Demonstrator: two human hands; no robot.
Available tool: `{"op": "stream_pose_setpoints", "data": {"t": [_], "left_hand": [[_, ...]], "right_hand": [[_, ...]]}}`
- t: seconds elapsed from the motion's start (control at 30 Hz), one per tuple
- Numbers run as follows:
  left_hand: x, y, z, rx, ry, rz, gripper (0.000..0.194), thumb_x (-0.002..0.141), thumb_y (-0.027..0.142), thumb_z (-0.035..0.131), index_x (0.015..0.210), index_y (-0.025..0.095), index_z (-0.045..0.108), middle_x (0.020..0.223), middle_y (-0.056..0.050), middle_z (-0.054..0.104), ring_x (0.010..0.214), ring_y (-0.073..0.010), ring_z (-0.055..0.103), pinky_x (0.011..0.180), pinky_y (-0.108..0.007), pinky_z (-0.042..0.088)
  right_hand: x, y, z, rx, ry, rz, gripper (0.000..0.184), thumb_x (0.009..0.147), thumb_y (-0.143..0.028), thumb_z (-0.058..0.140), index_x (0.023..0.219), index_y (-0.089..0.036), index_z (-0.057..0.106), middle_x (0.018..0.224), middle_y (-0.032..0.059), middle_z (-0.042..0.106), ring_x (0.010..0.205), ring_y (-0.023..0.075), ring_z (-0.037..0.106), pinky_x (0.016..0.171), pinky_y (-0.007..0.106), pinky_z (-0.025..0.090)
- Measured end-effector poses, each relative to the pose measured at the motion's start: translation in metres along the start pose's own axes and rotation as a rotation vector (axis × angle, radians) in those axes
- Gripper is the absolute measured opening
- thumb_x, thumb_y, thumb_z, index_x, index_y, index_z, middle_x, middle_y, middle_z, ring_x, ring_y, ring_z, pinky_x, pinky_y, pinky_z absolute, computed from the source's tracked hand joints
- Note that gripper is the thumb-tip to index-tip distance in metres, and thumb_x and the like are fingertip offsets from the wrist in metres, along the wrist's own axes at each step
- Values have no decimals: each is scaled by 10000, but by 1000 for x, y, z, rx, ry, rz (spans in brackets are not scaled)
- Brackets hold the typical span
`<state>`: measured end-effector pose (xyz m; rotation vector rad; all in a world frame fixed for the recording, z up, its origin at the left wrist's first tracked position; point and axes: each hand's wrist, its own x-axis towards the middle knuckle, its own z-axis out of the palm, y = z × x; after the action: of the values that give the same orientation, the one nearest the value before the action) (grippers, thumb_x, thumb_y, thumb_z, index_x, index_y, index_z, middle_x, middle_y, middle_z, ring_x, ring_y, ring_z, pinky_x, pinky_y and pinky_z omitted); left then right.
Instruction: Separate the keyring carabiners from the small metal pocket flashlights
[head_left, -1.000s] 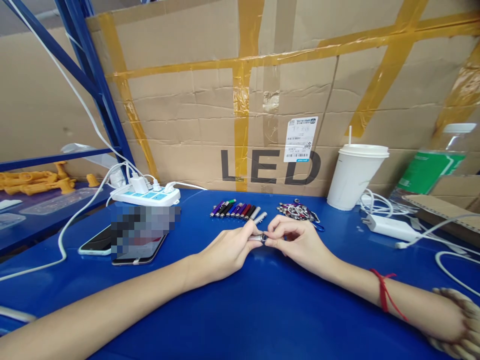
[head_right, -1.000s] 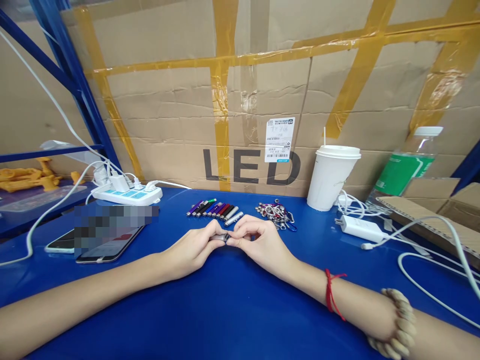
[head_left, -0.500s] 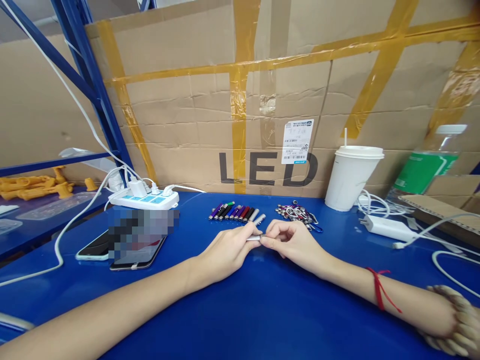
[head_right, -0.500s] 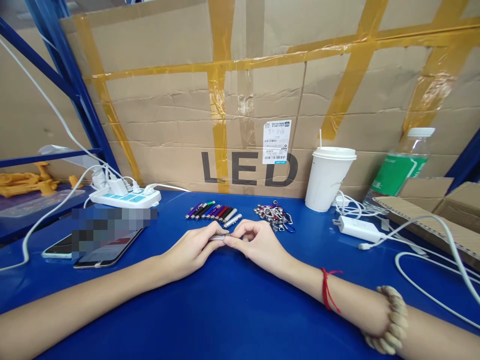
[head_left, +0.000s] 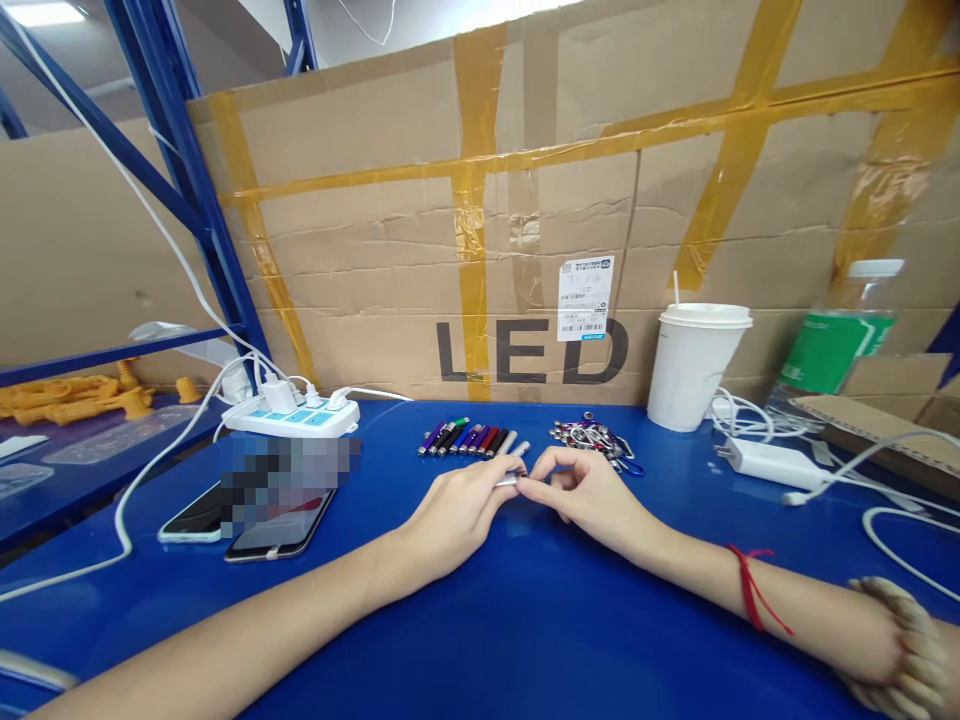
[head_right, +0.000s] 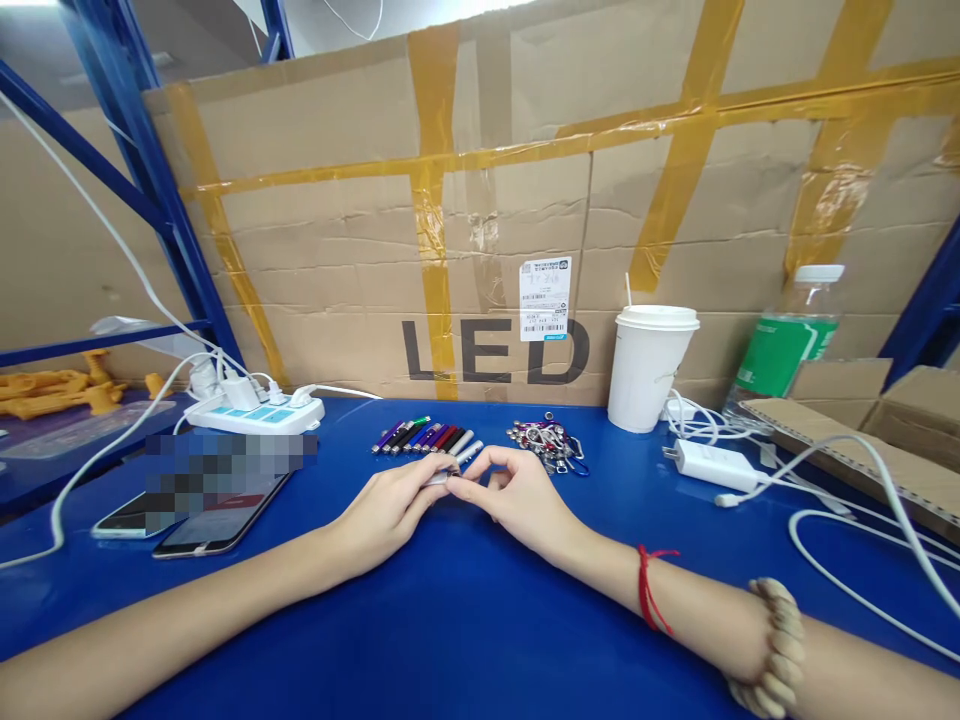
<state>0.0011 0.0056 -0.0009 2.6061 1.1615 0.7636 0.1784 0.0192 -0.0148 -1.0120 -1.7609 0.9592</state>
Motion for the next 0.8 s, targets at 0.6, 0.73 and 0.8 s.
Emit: {"op": "stream_pose_setpoints", "data": {"t": [0.6, 0.73, 0.8], "left_hand": [[0, -3, -1, -91, -73, -63, 282, 905, 283, 297, 1138, 238, 450, 951, -11, 624, 890, -150, 583, 772, -250, 430], [1, -6, 0, -124, -86, -45, 285, 904, 291, 306, 1139, 243, 458, 1065, -20, 605, 957, -162, 571, 797, -259, 430], [2, -7, 1, -144, -87, -22, 284, 903, 291, 311, 1140, 246, 462, 1112, -17, 588, 999, -163, 555, 833, -265, 420]], "right_hand": [[1, 7, -1, 24, 35, -219, 236, 678, -401, 658, 691, -167, 683, 802, 44, 585, 401, 30, 438, 325, 183, 380], [0, 5, -2, -26, 49, -246, 242, 688, -410, 650, 675, -170, 682, 756, 37, 566, 421, 39, 443, 327, 179, 372], [-1, 4, -2, -45, 55, -254, 234, 690, -403, 651, 662, -172, 677, 740, 34, 558, 439, 46, 451, 334, 178, 372]]}}
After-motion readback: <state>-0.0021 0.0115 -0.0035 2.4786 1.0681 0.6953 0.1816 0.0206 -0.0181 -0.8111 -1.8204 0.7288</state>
